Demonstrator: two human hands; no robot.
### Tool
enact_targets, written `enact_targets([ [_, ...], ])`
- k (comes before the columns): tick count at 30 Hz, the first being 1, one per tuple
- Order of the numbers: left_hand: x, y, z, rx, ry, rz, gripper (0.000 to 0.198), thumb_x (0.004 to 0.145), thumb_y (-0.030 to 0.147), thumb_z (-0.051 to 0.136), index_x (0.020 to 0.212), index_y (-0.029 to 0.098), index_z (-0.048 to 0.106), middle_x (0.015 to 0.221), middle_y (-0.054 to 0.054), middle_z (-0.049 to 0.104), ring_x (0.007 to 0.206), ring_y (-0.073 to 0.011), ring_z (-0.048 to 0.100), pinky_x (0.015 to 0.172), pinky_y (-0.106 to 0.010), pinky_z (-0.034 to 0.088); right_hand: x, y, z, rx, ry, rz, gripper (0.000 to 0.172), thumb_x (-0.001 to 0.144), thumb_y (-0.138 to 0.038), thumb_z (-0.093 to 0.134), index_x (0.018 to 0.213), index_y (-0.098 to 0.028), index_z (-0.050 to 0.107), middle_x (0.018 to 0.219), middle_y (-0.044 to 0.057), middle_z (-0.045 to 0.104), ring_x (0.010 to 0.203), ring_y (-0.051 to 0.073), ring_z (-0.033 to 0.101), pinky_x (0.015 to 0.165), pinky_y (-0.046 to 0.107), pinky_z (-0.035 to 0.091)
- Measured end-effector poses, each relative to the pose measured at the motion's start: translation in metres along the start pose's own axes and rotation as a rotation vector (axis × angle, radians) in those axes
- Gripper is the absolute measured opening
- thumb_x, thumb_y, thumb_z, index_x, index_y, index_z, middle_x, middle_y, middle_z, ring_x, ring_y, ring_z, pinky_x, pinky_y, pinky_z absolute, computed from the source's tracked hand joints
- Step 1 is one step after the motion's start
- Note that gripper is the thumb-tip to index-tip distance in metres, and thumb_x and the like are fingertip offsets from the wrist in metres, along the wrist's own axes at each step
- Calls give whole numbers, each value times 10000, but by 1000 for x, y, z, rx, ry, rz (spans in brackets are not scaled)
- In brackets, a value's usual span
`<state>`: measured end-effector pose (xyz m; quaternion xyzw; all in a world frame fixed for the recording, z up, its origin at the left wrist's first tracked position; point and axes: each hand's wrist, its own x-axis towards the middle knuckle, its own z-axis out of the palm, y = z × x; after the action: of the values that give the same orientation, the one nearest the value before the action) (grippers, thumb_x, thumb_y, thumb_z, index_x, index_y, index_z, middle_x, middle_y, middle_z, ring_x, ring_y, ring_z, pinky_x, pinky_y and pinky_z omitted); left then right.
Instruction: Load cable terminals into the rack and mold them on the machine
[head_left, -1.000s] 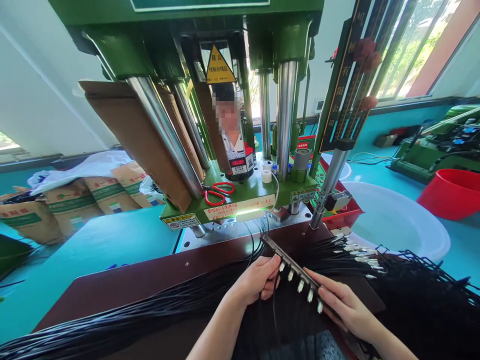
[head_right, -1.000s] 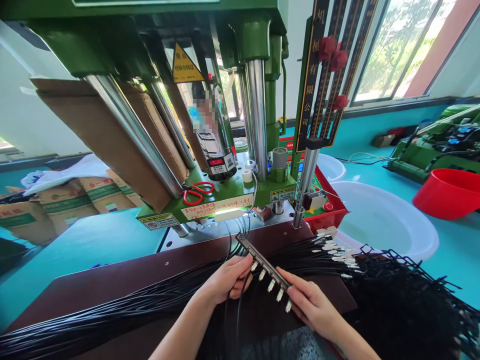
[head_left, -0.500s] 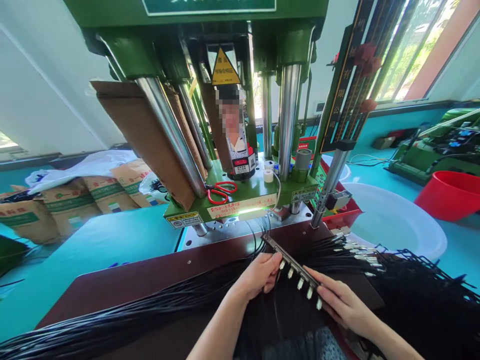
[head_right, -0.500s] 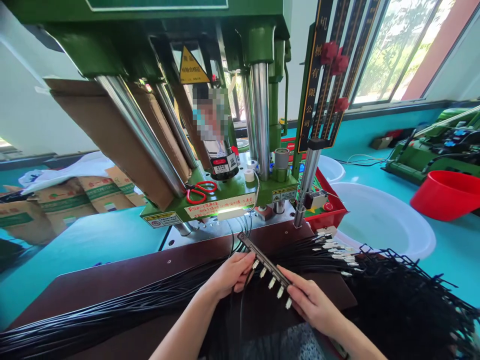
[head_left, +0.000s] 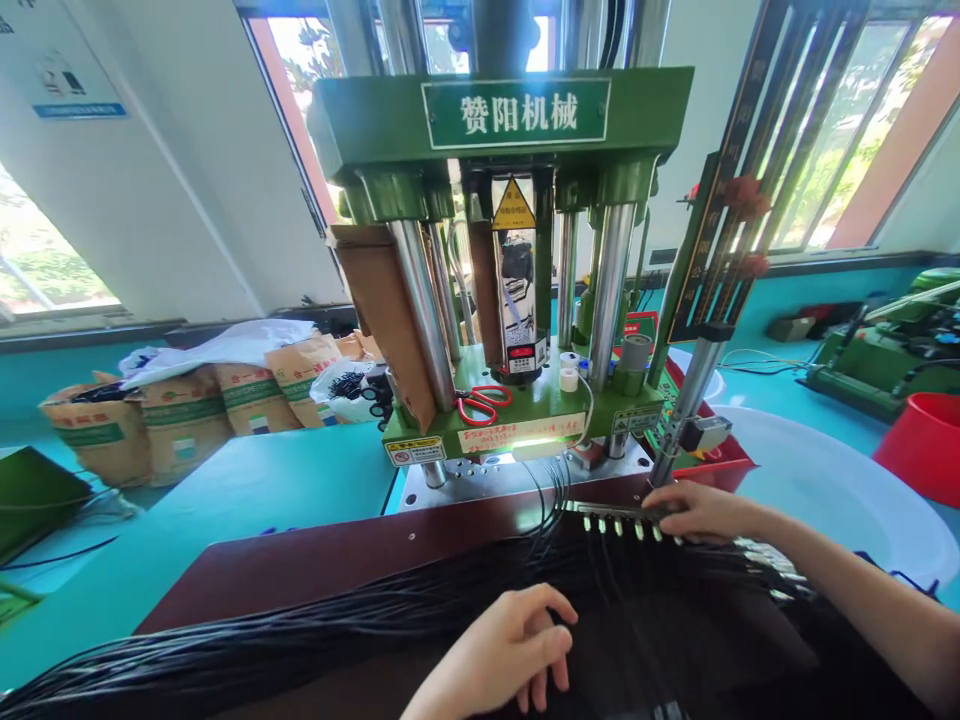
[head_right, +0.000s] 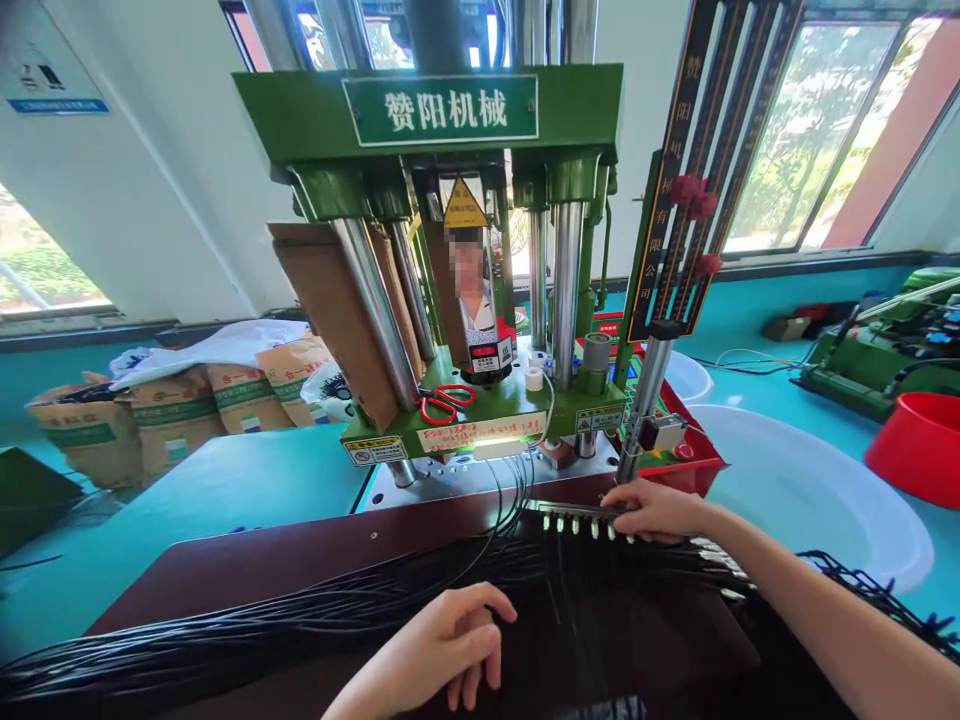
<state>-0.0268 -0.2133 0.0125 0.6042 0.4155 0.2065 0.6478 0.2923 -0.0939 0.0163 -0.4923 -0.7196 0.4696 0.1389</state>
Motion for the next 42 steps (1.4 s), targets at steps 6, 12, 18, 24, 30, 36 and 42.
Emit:
enact_targets([
  [6,-19,-5,-14,18,98,19,246,751,203,415,951,135,542,638,2,596,421,-53,477,363,-144,328,78,-37,27,-434,-102,-316,246,575,-111,532,730,-178,711,760,29,611,758,192,549,693,269,419],
  [12,-19,-12,-42,-26,218,80,276,790,353,427,913,124,521,596,9,560,420,-68,473,374,-168,323,100,-33,50,-442,-7,-362,282,610,-119,497,792,-173,706,805,46,640,785,196,570,737,287,422],
  [18,33,-8,-86,314,502,113,262,794,376,402,807,162,554,623,-2,560,572,-123,525,497,-222,376,94,-6,44,-333,324,-271,268,744,-226,420,849,-179,662,886,74,663,858,222,584,797,365,429],
  [24,71,-21,-107,766,682,31,183,767,291,445,803,175,582,831,-46,592,837,-183,531,757,-301,387,91,18,52,-257,464,-284,246,775,-259,419,842,-179,641,864,72,653,854,208,580,805,358,431],
  [30,62,-34,-100,943,651,-1,282,757,326,467,1001,212,551,1055,-44,537,1031,-219,446,853,-333,357,90,17,51,-232,450,-314,215,771,-250,442,813,-185,642,807,56,638,807,198,584,761,335,441],
  [36,60,-29,-96,1032,617,-31,252,786,320,428,974,211,555,1062,-46,527,1051,-225,432,861,-341,353,88,16,52,-221,447,-337,214,772,-264,444,805,-188,641,801,56,622,808,206,580,765,344,441],
  [42,61,-32,-96,1069,602,-22,255,800,235,390,1002,218,544,1096,-39,520,1063,-210,426,870,-336,349,88,19,54,-231,441,-351,218,773,-240,430,807,-180,637,812,62,620,817,205,577,775,345,432],
])
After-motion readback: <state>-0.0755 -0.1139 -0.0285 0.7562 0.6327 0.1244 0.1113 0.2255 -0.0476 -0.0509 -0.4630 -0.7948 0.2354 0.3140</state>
